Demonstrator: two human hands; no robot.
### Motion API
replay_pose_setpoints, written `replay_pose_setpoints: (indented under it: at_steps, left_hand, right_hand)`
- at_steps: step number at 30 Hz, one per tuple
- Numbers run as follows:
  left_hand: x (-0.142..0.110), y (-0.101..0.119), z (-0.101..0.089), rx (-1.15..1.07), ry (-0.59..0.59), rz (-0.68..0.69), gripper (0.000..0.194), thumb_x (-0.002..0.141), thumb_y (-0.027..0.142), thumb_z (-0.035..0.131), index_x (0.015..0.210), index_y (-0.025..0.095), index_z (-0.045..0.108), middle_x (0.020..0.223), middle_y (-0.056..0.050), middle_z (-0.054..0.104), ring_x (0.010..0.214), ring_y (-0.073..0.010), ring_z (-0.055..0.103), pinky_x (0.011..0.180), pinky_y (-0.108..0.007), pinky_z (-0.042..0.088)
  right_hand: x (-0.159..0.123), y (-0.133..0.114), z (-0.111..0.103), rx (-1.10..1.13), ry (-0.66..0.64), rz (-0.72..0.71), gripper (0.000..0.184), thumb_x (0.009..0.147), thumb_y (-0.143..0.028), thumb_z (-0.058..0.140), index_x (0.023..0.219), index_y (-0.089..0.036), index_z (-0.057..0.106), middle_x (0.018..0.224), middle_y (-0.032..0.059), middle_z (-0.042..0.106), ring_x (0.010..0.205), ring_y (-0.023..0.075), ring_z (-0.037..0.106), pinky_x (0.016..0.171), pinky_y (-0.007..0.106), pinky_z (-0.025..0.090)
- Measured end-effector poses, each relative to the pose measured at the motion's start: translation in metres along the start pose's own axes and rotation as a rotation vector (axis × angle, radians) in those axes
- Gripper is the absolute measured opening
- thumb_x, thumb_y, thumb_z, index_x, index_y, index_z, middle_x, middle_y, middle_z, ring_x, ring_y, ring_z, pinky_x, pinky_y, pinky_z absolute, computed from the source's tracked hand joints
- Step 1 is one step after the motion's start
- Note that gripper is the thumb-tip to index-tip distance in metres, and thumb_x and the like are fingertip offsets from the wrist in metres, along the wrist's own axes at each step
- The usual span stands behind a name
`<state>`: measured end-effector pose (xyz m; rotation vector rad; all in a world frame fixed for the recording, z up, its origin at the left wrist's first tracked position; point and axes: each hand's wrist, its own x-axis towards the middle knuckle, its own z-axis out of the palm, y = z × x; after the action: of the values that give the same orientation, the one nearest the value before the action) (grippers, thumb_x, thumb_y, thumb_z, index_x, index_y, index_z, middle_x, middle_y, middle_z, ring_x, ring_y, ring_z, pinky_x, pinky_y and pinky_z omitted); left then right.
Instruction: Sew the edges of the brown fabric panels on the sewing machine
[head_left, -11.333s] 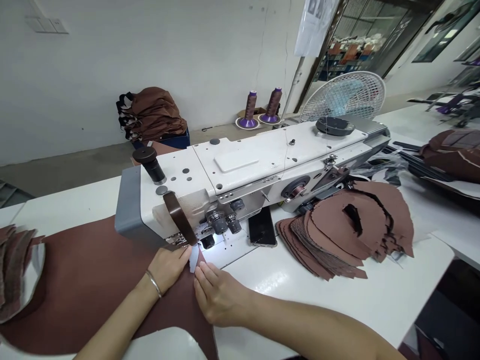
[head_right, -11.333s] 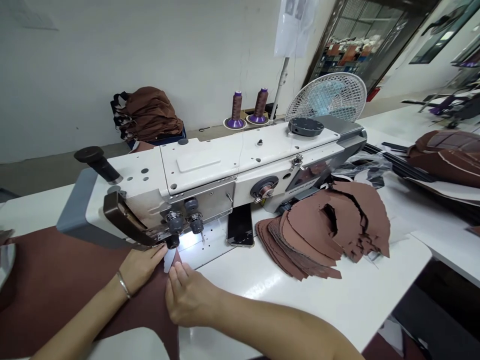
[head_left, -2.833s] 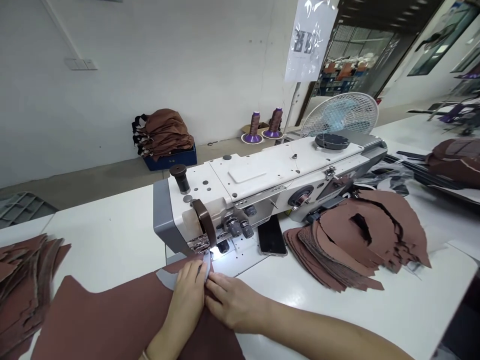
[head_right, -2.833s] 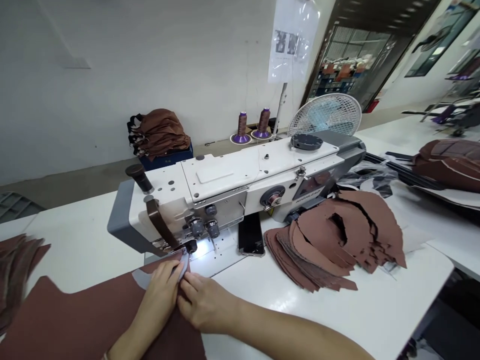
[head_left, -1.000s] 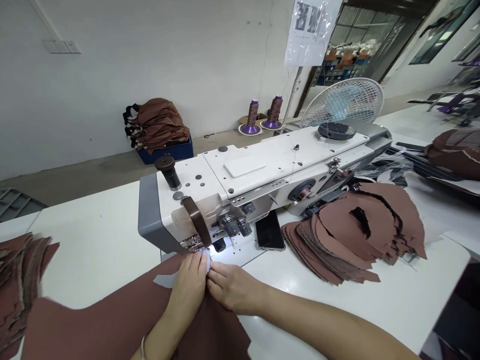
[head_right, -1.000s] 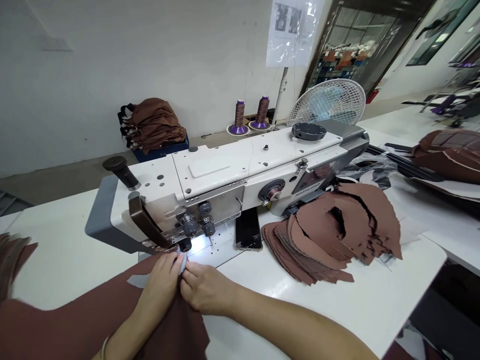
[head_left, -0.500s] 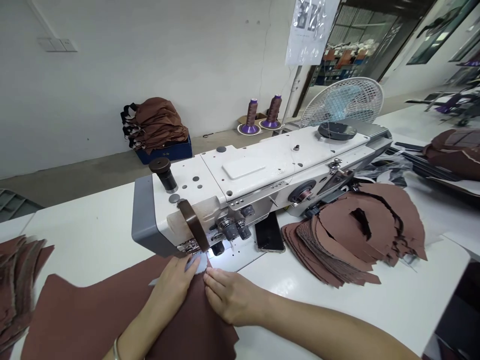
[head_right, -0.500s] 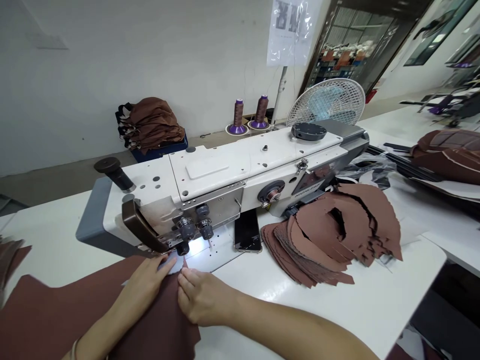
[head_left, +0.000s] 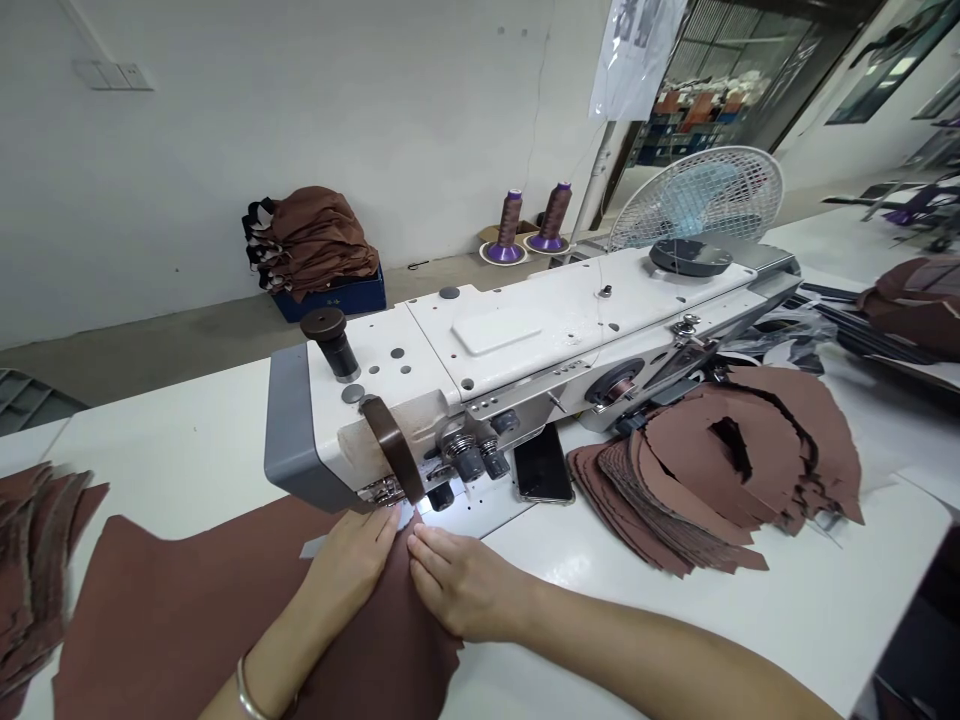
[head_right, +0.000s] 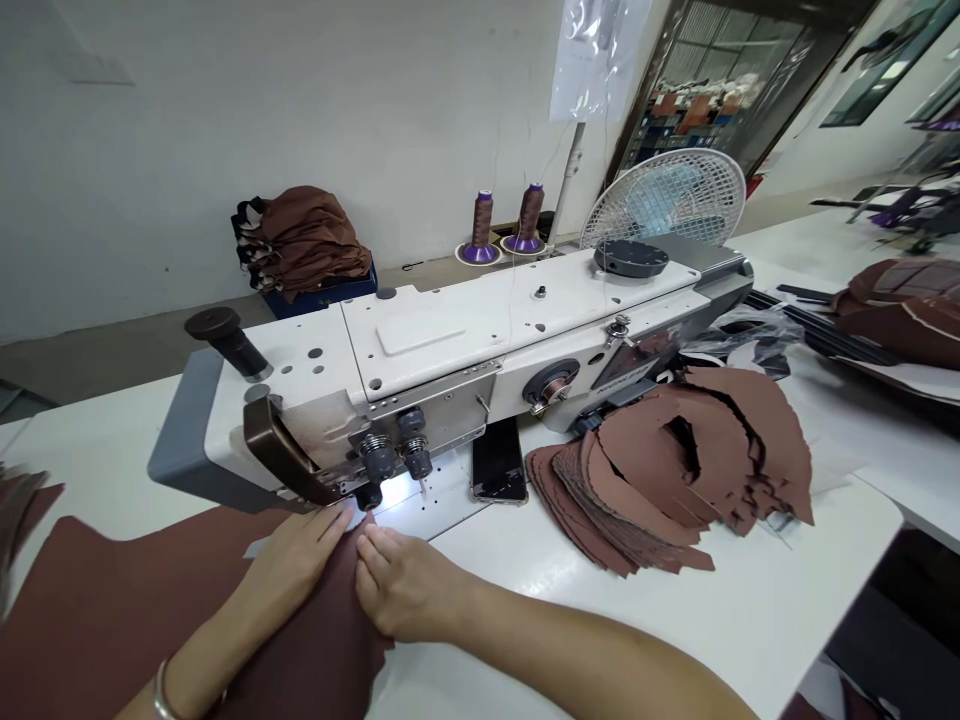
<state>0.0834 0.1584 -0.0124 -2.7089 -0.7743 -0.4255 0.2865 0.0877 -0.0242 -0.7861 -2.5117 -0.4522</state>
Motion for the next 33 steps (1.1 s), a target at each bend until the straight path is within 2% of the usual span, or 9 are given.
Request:
replay_pose_setpoints:
  at_steps: [5, 10, 15, 19, 24, 29, 33]
  left_hand:
    - [0.010, 0.008, -0.004, 0.011, 0.006, 0.002, 0.043, 0.096, 0.014, 0.018, 0.098, 0.013, 0.062, 0.088, -0.009, 0.066, 0.075, -0.0199, 0.059, 0.065, -0.030, 0.047]
    - [0.013, 0.021, 0.000, 0.032, 0.088, -0.016, 0.041, 0.093, 0.009, 0.020, 0.086, 0.015, 0.060, 0.078, -0.007, 0.061, 0.068, -0.0196, 0.055, 0.061, -0.031, 0.044]
    - [0.015, 0.037, 0.002, 0.072, 0.025, -0.065, 0.029, 0.086, 0.001, 0.031, 0.084, 0.013, 0.058, 0.076, -0.007, 0.057, 0.070, -0.0206, 0.054, 0.062, -0.032, 0.044]
    - [0.017, 0.045, -0.002, 0.084, 0.028, -0.099, 0.028, 0.084, -0.001, 0.033, 0.085, 0.012, 0.057, 0.076, -0.006, 0.056, 0.069, -0.0209, 0.053, 0.062, -0.033, 0.045]
    - [0.020, 0.048, -0.008, 0.076, 0.048, -0.102, 0.026, 0.081, -0.003, 0.036, 0.085, 0.011, 0.057, 0.072, -0.005, 0.053, 0.065, -0.0199, 0.051, 0.060, -0.033, 0.045]
    - [0.019, 0.048, -0.009, 0.025, -0.046, -0.138, 0.026, 0.078, -0.005, 0.039, 0.092, 0.009, 0.056, 0.076, -0.006, 0.055, 0.069, -0.0208, 0.054, 0.065, -0.036, 0.049]
    - [0.018, 0.045, -0.009, -0.020, -0.055, -0.157, 0.026, 0.078, -0.004, 0.038, 0.092, 0.010, 0.055, 0.078, -0.006, 0.055, 0.070, -0.0202, 0.055, 0.066, -0.035, 0.051]
  right_hand:
    - [0.001, 0.000, 0.002, 0.002, 0.012, 0.021, 0.026, 0.088, -0.012, 0.046, 0.103, 0.003, 0.061, 0.113, 0.0242, 0.063, 0.109, 0.0326, 0.060, 0.099, 0.045, 0.046]
    - [0.001, 0.000, 0.007, -0.004, 0.029, 0.041, 0.028, 0.087, -0.011, 0.044, 0.104, 0.003, 0.061, 0.113, 0.0244, 0.063, 0.110, 0.0325, 0.059, 0.101, 0.046, 0.043]
    - [0.005, 0.000, 0.006, -0.017, 0.010, 0.044, 0.031, 0.087, -0.010, 0.039, 0.105, 0.004, 0.060, 0.109, 0.0255, 0.064, 0.105, 0.0319, 0.061, 0.102, 0.048, 0.041]
    - [0.007, -0.001, 0.004, -0.039, 0.012, 0.045, 0.032, 0.086, -0.010, 0.038, 0.103, 0.005, 0.061, 0.108, 0.0264, 0.064, 0.104, 0.0326, 0.062, 0.101, 0.051, 0.041]
    - [0.008, -0.005, 0.005, -0.060, 0.029, 0.061, 0.032, 0.086, -0.010, 0.039, 0.103, 0.005, 0.062, 0.106, 0.0262, 0.065, 0.104, 0.0332, 0.061, 0.101, 0.050, 0.041]
    - [0.008, -0.008, 0.005, -0.076, -0.007, 0.061, 0.033, 0.084, -0.010, 0.039, 0.103, 0.006, 0.061, 0.108, 0.0278, 0.064, 0.105, 0.0327, 0.062, 0.100, 0.050, 0.041]
    - [0.007, -0.011, 0.006, -0.083, 0.004, 0.034, 0.030, 0.084, -0.010, 0.041, 0.101, 0.005, 0.061, 0.105, 0.0302, 0.064, 0.100, 0.0332, 0.064, 0.097, 0.053, 0.043]
